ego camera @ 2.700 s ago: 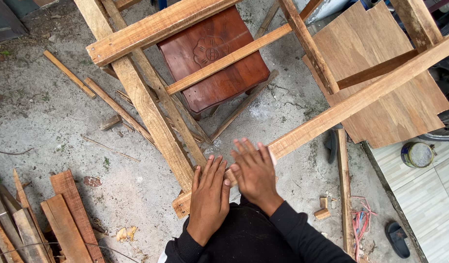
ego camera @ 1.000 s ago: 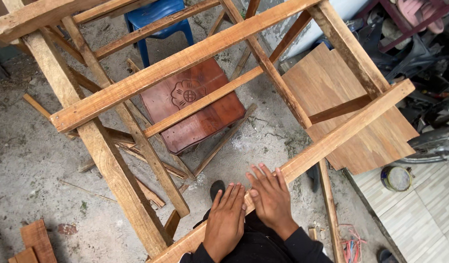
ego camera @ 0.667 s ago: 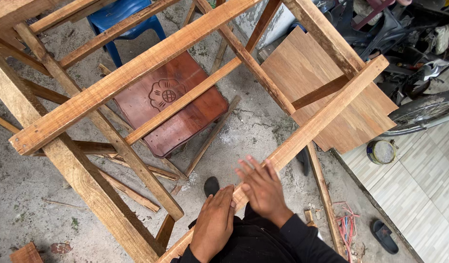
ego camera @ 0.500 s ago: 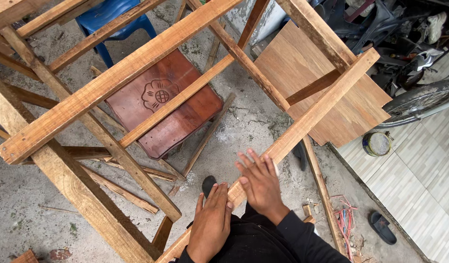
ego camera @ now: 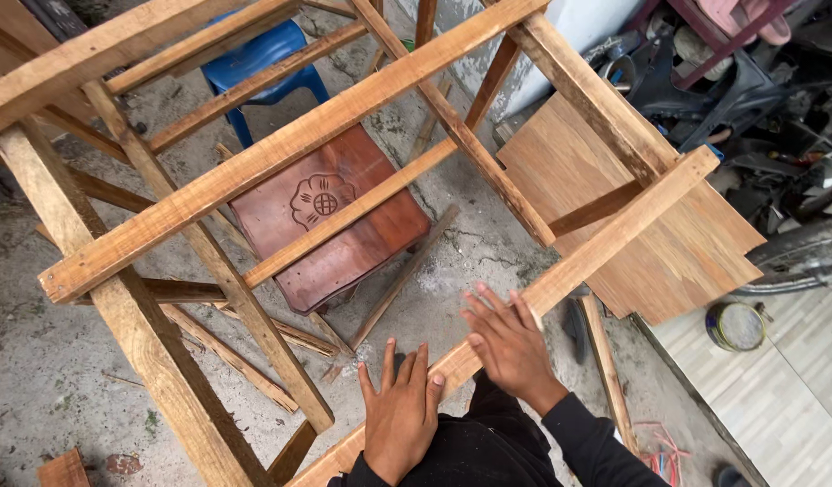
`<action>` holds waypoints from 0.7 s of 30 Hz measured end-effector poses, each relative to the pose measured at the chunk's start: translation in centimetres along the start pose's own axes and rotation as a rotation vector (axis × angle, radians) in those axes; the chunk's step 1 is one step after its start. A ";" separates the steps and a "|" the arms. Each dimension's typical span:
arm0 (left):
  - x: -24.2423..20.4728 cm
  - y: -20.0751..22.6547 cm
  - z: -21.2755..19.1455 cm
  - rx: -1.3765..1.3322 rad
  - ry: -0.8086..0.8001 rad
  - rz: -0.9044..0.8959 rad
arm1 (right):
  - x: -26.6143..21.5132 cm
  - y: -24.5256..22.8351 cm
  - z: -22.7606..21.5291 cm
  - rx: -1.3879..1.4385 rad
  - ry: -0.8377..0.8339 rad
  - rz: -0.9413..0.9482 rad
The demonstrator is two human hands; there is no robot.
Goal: The person sands the edges and surfaces of a large wooden frame structure using a piece of sandpaper held by hand.
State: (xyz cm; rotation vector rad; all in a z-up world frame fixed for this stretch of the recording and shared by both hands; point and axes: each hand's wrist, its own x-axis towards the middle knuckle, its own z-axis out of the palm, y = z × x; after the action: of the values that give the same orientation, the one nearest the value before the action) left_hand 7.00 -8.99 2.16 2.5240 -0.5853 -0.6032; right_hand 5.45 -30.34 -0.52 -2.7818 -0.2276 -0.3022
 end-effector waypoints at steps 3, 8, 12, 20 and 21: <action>1.6 1.6 1.1 0.030 0.161 0.047 | 0.5 2.0 -0.3 0.006 0.048 0.074; 4.9 4.4 2.2 0.008 0.225 0.022 | 0.6 5.2 -0.1 0.024 -0.050 -0.145; 6.3 8.0 4.1 -0.020 0.311 -0.076 | 0.9 11.6 -2.6 0.061 0.020 0.045; 10.1 14.2 6.9 0.076 0.515 -0.090 | 1.3 14.8 -4.2 0.109 -0.009 -0.088; 10.3 14.5 7.0 0.081 0.528 -0.085 | 1.6 15.8 -4.4 0.099 0.019 -0.068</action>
State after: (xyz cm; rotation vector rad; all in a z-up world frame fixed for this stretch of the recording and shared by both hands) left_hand 7.58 -28.04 1.21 2.6391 -0.3112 0.0727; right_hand 9.25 -46.36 -0.94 -2.6767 -0.3242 -0.3254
